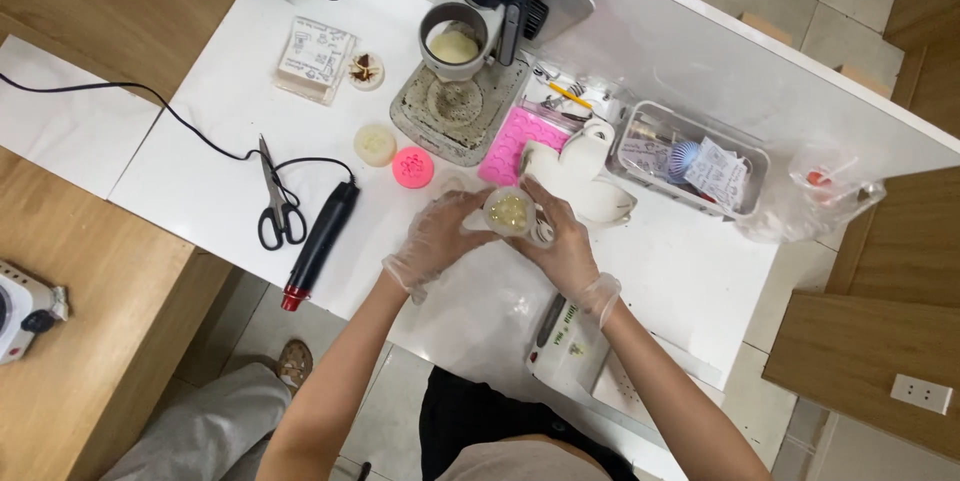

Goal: Preparing and decorating wax for candle making.

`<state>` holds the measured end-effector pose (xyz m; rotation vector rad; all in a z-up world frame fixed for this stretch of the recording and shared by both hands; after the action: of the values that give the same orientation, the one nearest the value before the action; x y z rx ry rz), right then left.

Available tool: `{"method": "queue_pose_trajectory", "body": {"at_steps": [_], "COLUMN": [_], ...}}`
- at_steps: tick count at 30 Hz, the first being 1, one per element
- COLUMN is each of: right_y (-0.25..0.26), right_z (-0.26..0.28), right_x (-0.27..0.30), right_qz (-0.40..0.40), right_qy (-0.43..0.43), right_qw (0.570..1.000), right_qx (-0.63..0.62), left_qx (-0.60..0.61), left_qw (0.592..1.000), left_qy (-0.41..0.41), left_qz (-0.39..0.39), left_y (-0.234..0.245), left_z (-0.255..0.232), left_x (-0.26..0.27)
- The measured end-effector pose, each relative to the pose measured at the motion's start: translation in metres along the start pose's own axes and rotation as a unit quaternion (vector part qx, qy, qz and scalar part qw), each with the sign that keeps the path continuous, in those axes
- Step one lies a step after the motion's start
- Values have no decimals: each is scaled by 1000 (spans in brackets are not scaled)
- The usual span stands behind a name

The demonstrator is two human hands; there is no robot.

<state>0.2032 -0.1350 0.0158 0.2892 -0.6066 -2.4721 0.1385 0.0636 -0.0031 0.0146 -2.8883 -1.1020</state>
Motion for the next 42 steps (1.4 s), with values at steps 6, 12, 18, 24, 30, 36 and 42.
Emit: {"method": "queue_pose_trajectory", "body": {"at_steps": [6, 12, 18, 24, 30, 36, 42], "right_y": [-43, -68, -84, -89, -98, -111, -76], "right_z": [-34, -72, -80, -67, -92, -92, -68], "right_x": [-96, -150, -178, -197, -194, -190, -175], "right_qz": [17, 29, 44, 1, -19, -67, -12], "right_qy": [-27, -33, -106, -154, -135, -122, -143], "right_qw": [994, 990, 956, 951, 971, 949, 969], "right_qx": [-103, -131, -271, -267, -197, -284, -203], "left_qx": [51, 77, 66, -7, -46, -48, -84], "left_qw": [996, 997, 994, 999, 994, 994, 986], "left_qy": [-48, 1, 82, 11, -36, -4, -40], "left_qz": [-48, -14, 7, -42, -96, -97, -140], "left_y": [32, 54, 48, 38, 19, 29, 46], "left_z": [67, 94, 127, 149, 161, 144, 132], "left_x": [-62, -104, -130, -152, -149, -143, -129]}}
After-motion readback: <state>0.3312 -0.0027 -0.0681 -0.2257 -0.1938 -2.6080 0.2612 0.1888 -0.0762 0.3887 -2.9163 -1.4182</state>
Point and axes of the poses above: each hand's wrist, its own x-axis away from the middle knuckle, its own y-axis out of the back of the hand, z = x × y, the point moved 2 cm from there along -x, towards the middle knuckle, and after that the axes turned 1 degree about -x, right-handed, at the moved point
